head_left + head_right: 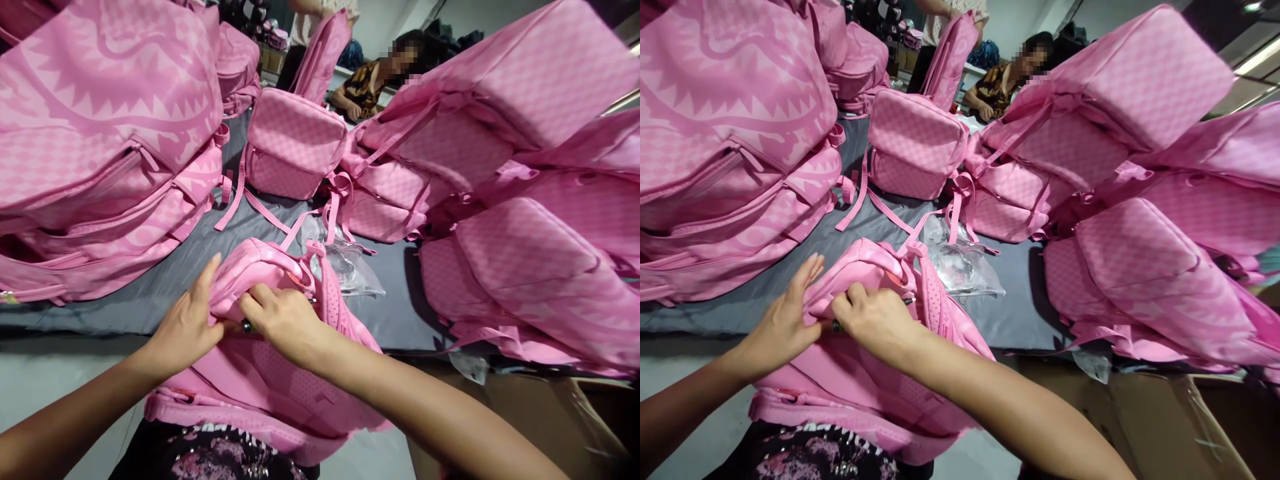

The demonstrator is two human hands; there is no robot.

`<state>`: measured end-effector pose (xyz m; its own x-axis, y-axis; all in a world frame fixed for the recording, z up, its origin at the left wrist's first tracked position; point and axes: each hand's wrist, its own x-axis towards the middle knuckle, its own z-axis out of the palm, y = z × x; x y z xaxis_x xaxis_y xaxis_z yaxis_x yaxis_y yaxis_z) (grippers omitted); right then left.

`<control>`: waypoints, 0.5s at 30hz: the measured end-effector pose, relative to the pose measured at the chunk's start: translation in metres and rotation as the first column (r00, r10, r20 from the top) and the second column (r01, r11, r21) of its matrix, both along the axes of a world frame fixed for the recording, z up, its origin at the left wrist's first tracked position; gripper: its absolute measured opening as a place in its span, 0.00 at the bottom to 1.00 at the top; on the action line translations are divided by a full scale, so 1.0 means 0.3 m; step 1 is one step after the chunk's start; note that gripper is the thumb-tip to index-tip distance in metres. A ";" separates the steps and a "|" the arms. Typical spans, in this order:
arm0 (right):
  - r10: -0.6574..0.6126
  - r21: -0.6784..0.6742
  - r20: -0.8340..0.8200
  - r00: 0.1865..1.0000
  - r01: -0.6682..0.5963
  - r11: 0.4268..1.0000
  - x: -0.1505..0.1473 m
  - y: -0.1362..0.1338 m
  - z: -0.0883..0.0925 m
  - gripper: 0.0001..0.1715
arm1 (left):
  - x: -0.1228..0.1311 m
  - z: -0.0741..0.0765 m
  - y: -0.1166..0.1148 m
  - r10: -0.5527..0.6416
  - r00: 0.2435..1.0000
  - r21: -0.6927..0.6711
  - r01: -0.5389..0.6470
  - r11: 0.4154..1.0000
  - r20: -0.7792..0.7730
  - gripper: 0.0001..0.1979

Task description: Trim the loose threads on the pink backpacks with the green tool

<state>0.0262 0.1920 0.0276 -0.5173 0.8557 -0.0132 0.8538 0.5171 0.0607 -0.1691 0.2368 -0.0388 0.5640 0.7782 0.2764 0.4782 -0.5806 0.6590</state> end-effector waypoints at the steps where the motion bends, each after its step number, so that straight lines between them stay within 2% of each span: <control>1: -0.007 -0.033 -0.031 0.999 0.006 0.999 0.003 0.007 0.004 0.07 | -0.001 0.013 0.003 0.026 0.998 -0.093 -0.031 0.995 -0.051 0.45; 3: -0.013 -0.084 -0.107 0.994 0.004 0.996 0.021 0.013 0.016 0.06 | -0.003 0.041 0.009 0.033 0.989 -0.229 -0.066 0.971 -0.145 0.37; 6: -0.010 -0.125 -0.087 0.996 -0.001 0.992 0.090 -0.024 0.034 0.06 | -0.001 0.069 0.015 0.051 0.975 -0.280 -0.113 0.953 -0.217 0.28; 9: -0.122 -0.172 0.109 0.987 0.139 0.975 0.185 -0.112 0.039 0.09 | 0.011 0.070 0.019 0.091 0.969 -0.268 -0.152 0.951 -0.228 0.28; 12: -0.281 -0.179 0.247 0.927 0.329 0.927 0.248 -0.201 0.036 0.12 | 0.019 0.051 0.029 0.081 0.974 -0.281 -0.141 0.949 -0.212 0.29; 13: -0.335 -0.166 0.236 0.912 0.377 0.911 0.257 -0.227 0.035 0.14 | 0.018 0.043 0.034 0.081 0.975 -0.296 -0.141 0.945 -0.206 0.32; 15: -0.459 -0.157 0.103 0.883 0.470 0.869 0.260 -0.278 0.028 0.16 | 0.011 0.032 0.041 0.049 0.984 -0.346 -0.106 0.932 -0.170 0.39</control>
